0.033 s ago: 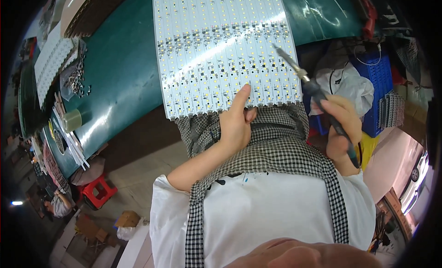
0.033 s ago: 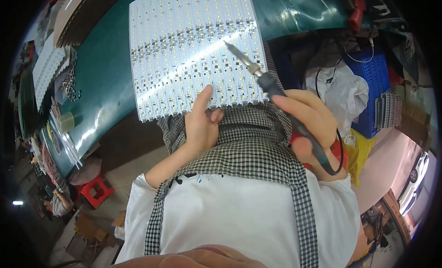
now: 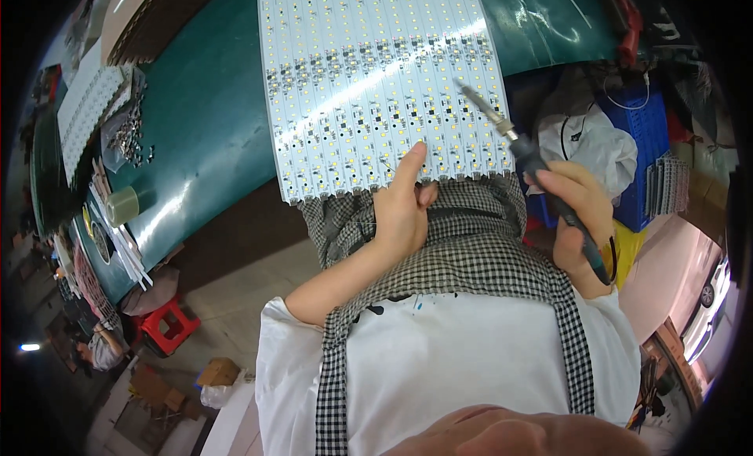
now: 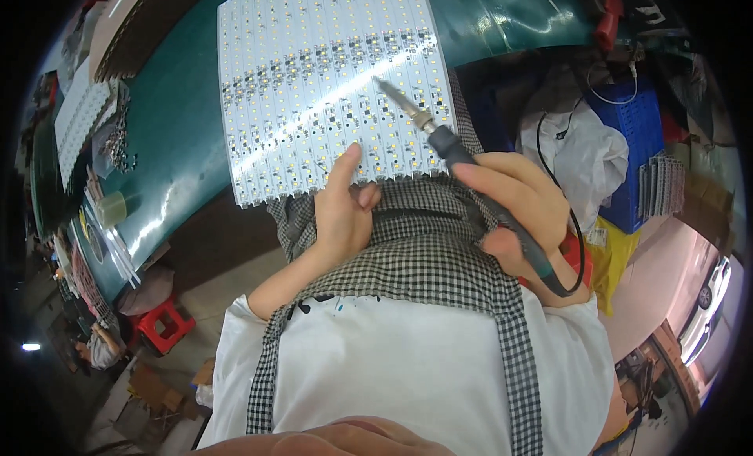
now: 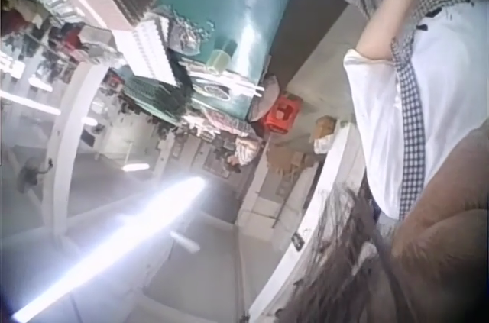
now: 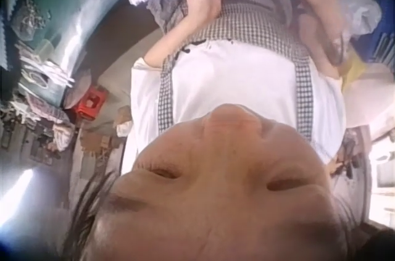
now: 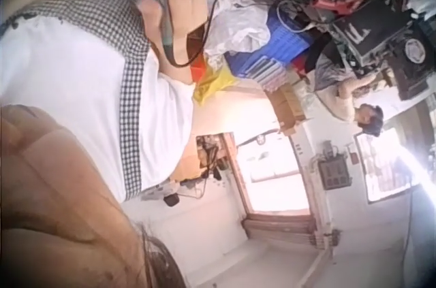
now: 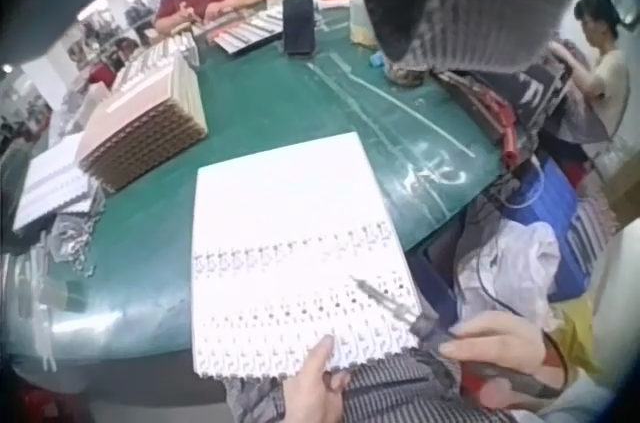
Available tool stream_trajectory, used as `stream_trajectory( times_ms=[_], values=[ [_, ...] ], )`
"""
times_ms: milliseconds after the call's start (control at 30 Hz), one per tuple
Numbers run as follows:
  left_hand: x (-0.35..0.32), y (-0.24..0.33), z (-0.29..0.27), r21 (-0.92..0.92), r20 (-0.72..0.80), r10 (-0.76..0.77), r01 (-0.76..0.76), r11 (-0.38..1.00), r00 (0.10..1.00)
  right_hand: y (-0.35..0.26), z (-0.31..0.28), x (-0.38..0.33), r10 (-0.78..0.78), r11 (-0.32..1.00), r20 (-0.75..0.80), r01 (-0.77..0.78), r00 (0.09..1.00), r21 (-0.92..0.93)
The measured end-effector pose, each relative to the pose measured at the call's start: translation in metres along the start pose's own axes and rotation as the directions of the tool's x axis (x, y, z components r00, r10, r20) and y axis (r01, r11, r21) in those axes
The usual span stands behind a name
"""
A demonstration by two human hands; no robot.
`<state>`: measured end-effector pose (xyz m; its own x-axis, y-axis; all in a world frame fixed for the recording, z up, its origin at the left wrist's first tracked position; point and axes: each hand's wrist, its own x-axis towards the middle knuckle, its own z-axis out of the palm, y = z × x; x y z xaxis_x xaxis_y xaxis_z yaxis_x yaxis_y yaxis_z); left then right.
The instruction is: The person solders components onto an LED panel with a soldering iron, lifts and turns the panel over by hand, and holds it up while another person touches the panel.
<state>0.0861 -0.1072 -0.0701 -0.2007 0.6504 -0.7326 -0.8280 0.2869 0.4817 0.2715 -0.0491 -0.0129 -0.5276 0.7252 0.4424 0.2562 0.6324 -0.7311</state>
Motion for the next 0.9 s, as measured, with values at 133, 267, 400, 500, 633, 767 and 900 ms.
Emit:
stream_trajectory(
  times_ms=[133, 267, 400, 500, 633, 767, 900],
  values=[
    [0.002, 0.001, -0.001, -0.038, 0.032, -0.018, 0.019, 0.999, 0.999, -0.012, 0.011, 0.010, 0.023, 0.996, 0.012, -0.022, 1.000, -0.081],
    [0.004, 0.003, 0.000, -0.064, 0.075, -0.027, 0.032, 0.997, 0.997, -0.011, 0.021, 0.006, 0.142, 0.986, -0.070, -0.147, 0.987, -0.083],
    [0.003, 0.005, 0.004, -0.081, 0.052, -0.055, 0.060, 0.995, 0.997, -0.007, 0.022, 0.012, 0.035, 0.996, -0.106, -0.043, 0.994, -0.080],
    [-0.001, 0.008, 0.009, -0.090, 0.031, -0.073, 0.076, 0.993, 0.997, -0.006, 0.022, 0.012, 0.040, 0.997, -0.125, -0.049, 0.991, -0.064],
    [0.001, 0.004, 0.004, -0.097, 0.049, -0.059, 0.064, 0.993, 0.997, -0.011, 0.022, 0.012, 0.055, 0.989, -0.127, -0.072, 0.990, -0.130],
    [0.000, 0.005, 0.004, -0.091, 0.069, -0.075, 0.081, 0.992, 0.995, -0.008, 0.024, 0.013, -0.027, 0.992, -0.116, 0.013, 0.993, -0.125],
    [0.000, 0.006, 0.006, -0.080, 0.050, -0.076, 0.080, 0.994, 0.996, -0.006, 0.025, 0.015, -0.058, 0.994, -0.110, 0.047, 0.992, -0.097]
  ],
)
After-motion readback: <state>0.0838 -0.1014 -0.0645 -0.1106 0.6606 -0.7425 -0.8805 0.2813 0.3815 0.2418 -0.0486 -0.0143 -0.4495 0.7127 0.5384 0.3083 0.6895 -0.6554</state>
